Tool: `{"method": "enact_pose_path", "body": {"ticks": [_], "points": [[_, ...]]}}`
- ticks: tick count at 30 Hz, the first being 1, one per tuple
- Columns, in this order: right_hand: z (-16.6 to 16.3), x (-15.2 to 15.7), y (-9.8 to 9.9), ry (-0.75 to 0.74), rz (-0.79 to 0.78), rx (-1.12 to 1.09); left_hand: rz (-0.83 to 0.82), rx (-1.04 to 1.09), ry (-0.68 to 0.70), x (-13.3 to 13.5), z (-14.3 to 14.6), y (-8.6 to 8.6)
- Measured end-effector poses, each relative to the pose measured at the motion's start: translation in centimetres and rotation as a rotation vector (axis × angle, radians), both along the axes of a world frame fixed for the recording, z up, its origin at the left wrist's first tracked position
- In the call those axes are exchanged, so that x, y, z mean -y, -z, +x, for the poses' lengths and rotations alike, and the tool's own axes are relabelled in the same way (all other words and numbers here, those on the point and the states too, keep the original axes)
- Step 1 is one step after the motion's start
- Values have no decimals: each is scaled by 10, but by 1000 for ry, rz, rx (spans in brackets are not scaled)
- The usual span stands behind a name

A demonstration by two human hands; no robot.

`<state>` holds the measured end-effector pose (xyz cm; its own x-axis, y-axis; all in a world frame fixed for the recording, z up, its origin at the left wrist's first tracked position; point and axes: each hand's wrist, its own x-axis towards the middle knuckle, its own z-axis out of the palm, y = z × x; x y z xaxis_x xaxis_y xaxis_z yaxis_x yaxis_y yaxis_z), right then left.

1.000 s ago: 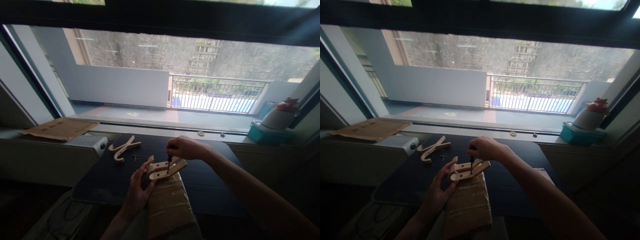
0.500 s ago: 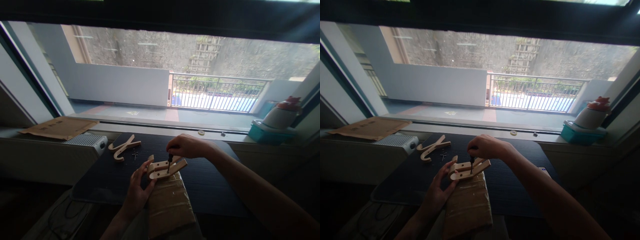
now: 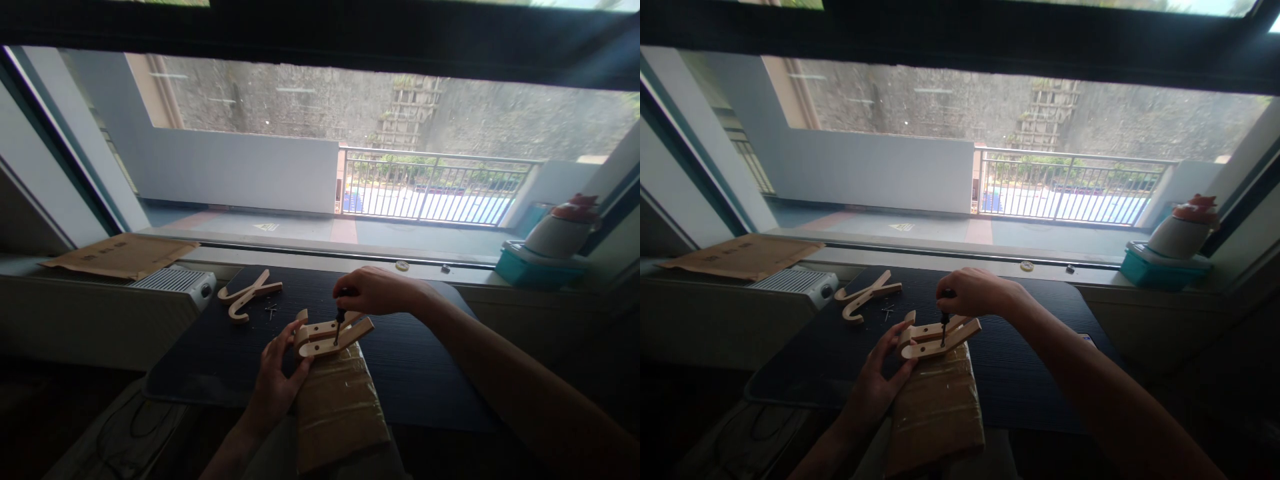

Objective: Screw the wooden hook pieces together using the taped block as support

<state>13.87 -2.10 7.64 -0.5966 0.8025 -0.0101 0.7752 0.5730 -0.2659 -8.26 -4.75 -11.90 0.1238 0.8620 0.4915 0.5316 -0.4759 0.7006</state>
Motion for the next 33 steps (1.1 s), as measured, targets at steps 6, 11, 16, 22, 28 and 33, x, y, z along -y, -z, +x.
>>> {"method": "enact_pose_path", "body": {"ticks": [6, 11, 16, 22, 28, 33], "points": [[2, 2, -3, -62, -25, -11, -6, -4, -9, -1, 1, -2], [0, -1, 2, -84, -24, -41, -1, 2, -17, 1, 2, -3], [-3, -3, 4, -54, -23, -51, -22, 15, -4, 1, 1, -2], [-5, -3, 6, 29, -48, -76, -39, 29, 10, 2, 1, -5], [0, 0, 1, -4, -16, -5, -22, 4, -8, 2, 1, -5], [2, 3, -1, -70, -48, -28, -27, -6, -3, 2, 1, -4]]}}
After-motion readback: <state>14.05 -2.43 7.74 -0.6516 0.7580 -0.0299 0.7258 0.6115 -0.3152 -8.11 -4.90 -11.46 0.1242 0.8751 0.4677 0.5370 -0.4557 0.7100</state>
